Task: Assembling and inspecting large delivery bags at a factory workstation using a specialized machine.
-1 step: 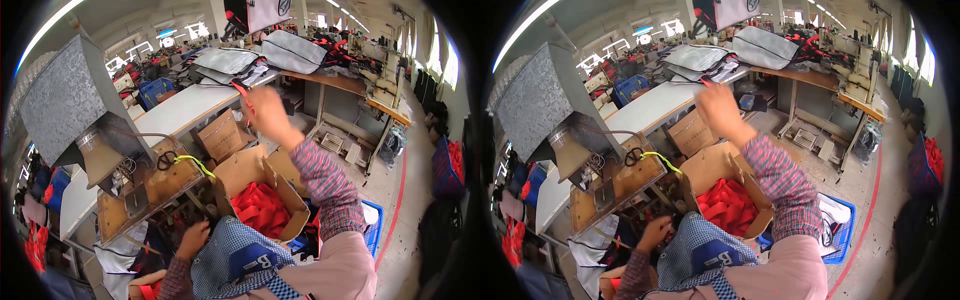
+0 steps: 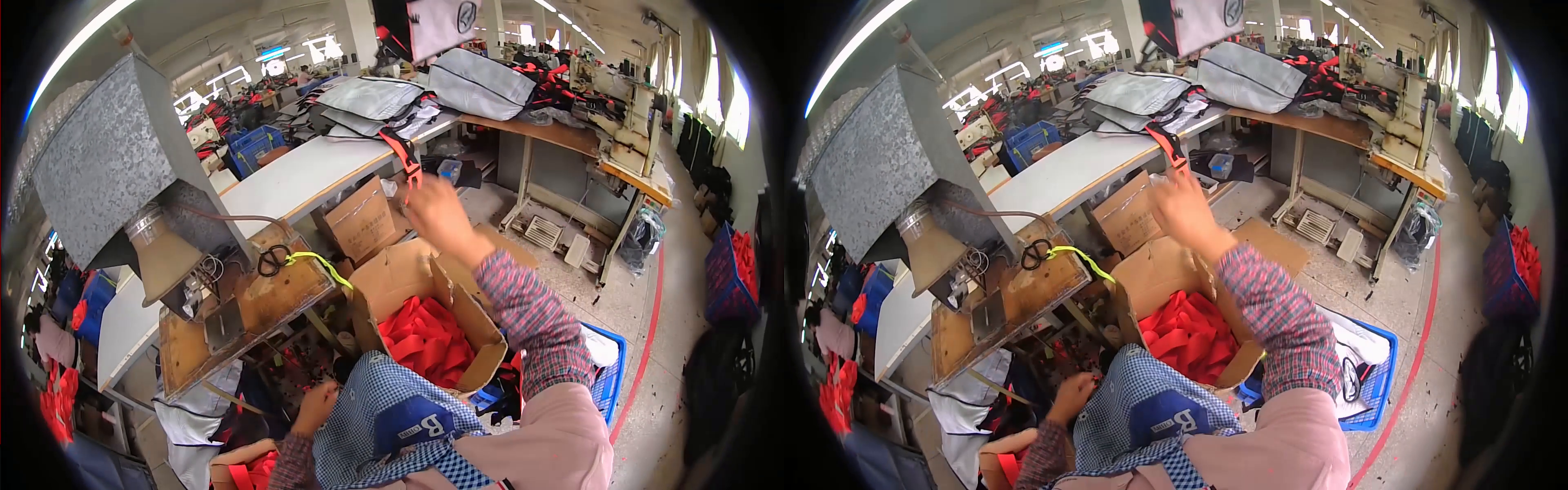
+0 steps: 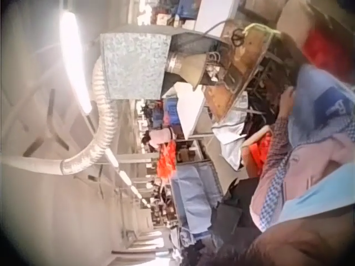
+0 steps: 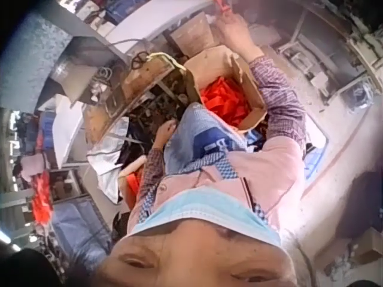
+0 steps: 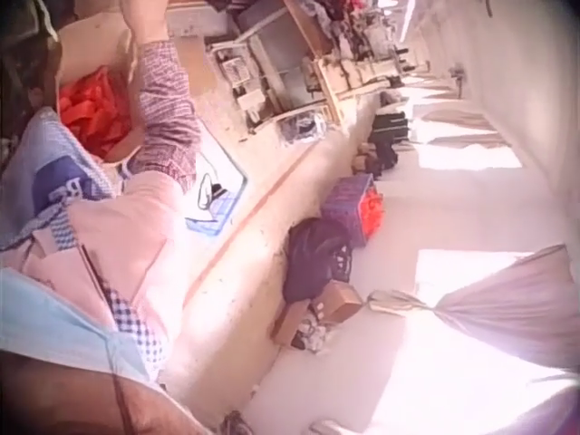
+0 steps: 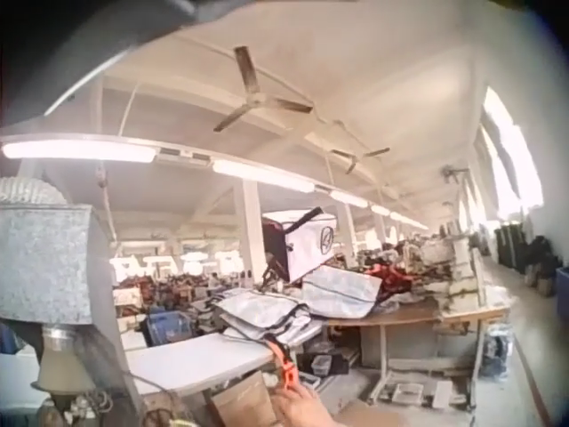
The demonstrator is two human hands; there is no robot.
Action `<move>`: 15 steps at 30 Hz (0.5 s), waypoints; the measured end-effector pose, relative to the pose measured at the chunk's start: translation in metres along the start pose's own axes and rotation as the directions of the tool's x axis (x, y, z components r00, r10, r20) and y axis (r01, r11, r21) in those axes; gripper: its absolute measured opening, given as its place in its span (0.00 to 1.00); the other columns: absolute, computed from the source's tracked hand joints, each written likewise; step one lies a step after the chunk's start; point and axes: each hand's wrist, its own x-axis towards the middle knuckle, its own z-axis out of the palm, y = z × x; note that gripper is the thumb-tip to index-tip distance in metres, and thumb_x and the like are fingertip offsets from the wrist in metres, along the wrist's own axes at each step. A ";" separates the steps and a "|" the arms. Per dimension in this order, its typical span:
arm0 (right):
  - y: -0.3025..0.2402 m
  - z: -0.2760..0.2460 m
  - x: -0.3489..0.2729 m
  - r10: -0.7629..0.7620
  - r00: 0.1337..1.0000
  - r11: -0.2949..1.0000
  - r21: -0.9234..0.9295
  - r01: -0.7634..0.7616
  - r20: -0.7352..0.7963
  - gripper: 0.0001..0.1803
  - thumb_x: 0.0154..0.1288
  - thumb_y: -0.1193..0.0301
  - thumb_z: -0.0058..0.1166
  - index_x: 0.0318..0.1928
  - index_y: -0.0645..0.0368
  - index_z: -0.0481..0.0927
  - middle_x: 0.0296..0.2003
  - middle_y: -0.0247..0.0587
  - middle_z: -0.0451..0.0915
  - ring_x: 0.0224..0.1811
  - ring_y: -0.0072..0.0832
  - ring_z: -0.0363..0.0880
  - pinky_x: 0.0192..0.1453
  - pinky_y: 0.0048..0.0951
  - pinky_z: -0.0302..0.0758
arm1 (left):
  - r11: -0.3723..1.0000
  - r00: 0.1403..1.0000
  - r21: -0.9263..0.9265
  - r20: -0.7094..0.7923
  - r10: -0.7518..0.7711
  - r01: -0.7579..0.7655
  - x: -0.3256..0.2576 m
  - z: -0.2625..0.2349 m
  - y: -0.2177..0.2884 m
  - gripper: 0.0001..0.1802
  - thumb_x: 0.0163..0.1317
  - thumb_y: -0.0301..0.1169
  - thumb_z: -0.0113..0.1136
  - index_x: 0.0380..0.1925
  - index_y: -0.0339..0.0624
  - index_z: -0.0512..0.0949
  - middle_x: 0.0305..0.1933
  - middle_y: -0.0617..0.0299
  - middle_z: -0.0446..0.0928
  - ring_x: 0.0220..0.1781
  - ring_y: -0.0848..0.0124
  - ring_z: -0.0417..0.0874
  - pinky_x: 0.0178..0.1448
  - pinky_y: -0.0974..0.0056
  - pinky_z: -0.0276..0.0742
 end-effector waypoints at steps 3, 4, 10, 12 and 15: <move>-0.052 0.044 -0.137 0.190 0.844 0.949 0.128 -0.289 0.502 0.08 0.55 0.70 0.57 0.33 0.61 0.79 0.37 0.50 0.79 0.48 0.49 0.76 0.54 0.46 0.72 | 0.921 0.943 0.200 -0.062 -0.328 0.334 -0.129 0.070 -0.146 0.19 0.57 0.37 0.64 0.44 0.35 0.79 0.38 0.47 0.82 0.44 0.56 0.85 0.47 0.59 0.78; -0.061 0.062 -0.186 0.249 0.855 0.877 0.269 -0.398 0.454 0.06 0.58 0.69 0.55 0.32 0.57 0.81 0.34 0.42 0.81 0.47 0.44 0.76 0.53 0.47 0.70 | 0.867 0.926 0.337 -0.041 -0.376 0.367 -0.149 0.078 -0.162 0.19 0.56 0.38 0.65 0.42 0.35 0.80 0.37 0.47 0.82 0.42 0.55 0.84 0.46 0.58 0.78; -0.179 0.074 -0.253 0.173 0.773 0.811 0.356 -0.463 0.611 0.10 0.60 0.69 0.53 0.41 0.57 0.81 0.42 0.43 0.81 0.54 0.46 0.75 0.61 0.45 0.68 | 0.804 0.800 0.043 -0.142 -0.583 0.594 -0.190 0.066 -0.125 0.12 0.58 0.35 0.62 0.35 0.36 0.78 0.33 0.46 0.79 0.38 0.51 0.81 0.43 0.53 0.76; -0.200 0.069 -0.254 0.152 0.768 0.778 0.405 -0.481 0.622 0.11 0.61 0.69 0.52 0.42 0.58 0.81 0.43 0.43 0.81 0.55 0.47 0.75 0.62 0.45 0.68 | 0.871 0.776 0.106 -0.515 -0.365 0.480 -0.190 0.067 -0.132 0.09 0.58 0.32 0.60 0.32 0.36 0.78 0.31 0.47 0.79 0.35 0.51 0.81 0.41 0.54 0.76; -0.224 0.068 -0.247 0.088 0.794 0.764 0.471 -0.442 0.602 0.12 0.61 0.70 0.53 0.44 0.60 0.79 0.44 0.47 0.80 0.54 0.47 0.75 0.61 0.45 0.68 | 0.824 0.626 0.017 -0.659 -0.416 0.566 -0.218 0.056 -0.170 0.07 0.60 0.30 0.58 0.32 0.37 0.79 0.30 0.47 0.79 0.34 0.50 0.81 0.39 0.53 0.76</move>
